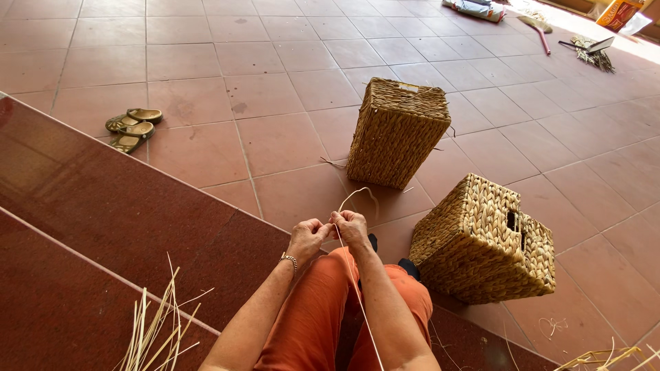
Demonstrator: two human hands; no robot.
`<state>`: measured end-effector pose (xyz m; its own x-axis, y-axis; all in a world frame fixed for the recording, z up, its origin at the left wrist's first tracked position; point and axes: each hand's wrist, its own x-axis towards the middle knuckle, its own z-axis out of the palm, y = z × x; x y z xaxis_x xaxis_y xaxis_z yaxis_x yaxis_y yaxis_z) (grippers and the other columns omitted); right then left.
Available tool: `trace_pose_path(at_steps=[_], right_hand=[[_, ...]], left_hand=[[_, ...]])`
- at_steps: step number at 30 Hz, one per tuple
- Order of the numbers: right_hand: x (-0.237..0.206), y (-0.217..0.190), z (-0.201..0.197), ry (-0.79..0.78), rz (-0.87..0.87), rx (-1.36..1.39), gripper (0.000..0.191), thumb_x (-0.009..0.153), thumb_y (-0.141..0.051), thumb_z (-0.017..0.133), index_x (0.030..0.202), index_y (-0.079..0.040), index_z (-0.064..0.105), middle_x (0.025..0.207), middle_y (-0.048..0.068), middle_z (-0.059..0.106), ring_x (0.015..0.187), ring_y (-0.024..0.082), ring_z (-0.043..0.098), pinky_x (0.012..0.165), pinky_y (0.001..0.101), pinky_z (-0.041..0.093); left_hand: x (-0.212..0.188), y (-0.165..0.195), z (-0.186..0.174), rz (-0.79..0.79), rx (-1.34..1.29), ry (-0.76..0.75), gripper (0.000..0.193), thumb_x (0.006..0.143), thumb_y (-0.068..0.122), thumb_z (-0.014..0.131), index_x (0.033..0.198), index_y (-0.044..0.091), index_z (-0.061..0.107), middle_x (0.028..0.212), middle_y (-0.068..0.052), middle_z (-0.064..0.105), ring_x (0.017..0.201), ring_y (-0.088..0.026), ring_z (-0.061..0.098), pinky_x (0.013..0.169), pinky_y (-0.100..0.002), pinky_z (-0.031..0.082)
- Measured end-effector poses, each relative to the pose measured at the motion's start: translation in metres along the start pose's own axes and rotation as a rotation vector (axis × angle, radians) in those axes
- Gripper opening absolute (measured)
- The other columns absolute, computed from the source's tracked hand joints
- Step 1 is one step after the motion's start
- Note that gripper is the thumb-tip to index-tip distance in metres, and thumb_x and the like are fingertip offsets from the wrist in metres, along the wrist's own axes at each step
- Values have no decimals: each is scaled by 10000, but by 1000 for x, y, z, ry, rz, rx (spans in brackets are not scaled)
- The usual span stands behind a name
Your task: The person sits on a tiled floor and uses a small knife to split long bamboo strips into thinner strands. They repeatedly hold a strip, shave it with the knife, and separate the resulting strands by hand. Finished woven baskets are visible nearby.
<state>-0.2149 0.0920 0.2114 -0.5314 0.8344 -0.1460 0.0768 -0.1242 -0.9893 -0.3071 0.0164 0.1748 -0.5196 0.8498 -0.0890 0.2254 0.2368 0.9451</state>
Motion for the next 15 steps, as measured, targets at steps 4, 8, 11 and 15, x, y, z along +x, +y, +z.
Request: trace_pose_path(at_steps=[4,8,11,15], right_hand=[[-3,-3,10,115,-6,-160,289,965,-204,692,757,-4,707,641,72,679,507,122,591,469,288,484],[-5,-6,18,251,-50,-427,274,919,-248,721,744,-39,747,683,86,732,594,141,675,597,321,546],[-5,-6,23,323,-97,-607,271,897,-282,737,743,-62,773,723,99,762,679,168,701,707,353,556],[-11,-9,33,381,-158,-683,277,888,-286,753,732,-61,799,719,103,754,702,186,689,693,366,539]], left_hand=[[-2,0,-2,19,22,-58,194,934,282,681,976,116,774,697,-7,705,627,-103,611,585,-306,521],[-7,7,-11,173,234,14,209,910,320,737,927,118,786,852,-29,751,775,-200,721,724,-371,560],[-12,16,-18,129,404,14,266,894,400,754,920,138,791,907,-87,773,880,-279,741,840,-407,558],[-19,27,-29,135,416,-7,252,881,407,729,921,167,792,918,-98,759,897,-297,720,827,-428,554]])
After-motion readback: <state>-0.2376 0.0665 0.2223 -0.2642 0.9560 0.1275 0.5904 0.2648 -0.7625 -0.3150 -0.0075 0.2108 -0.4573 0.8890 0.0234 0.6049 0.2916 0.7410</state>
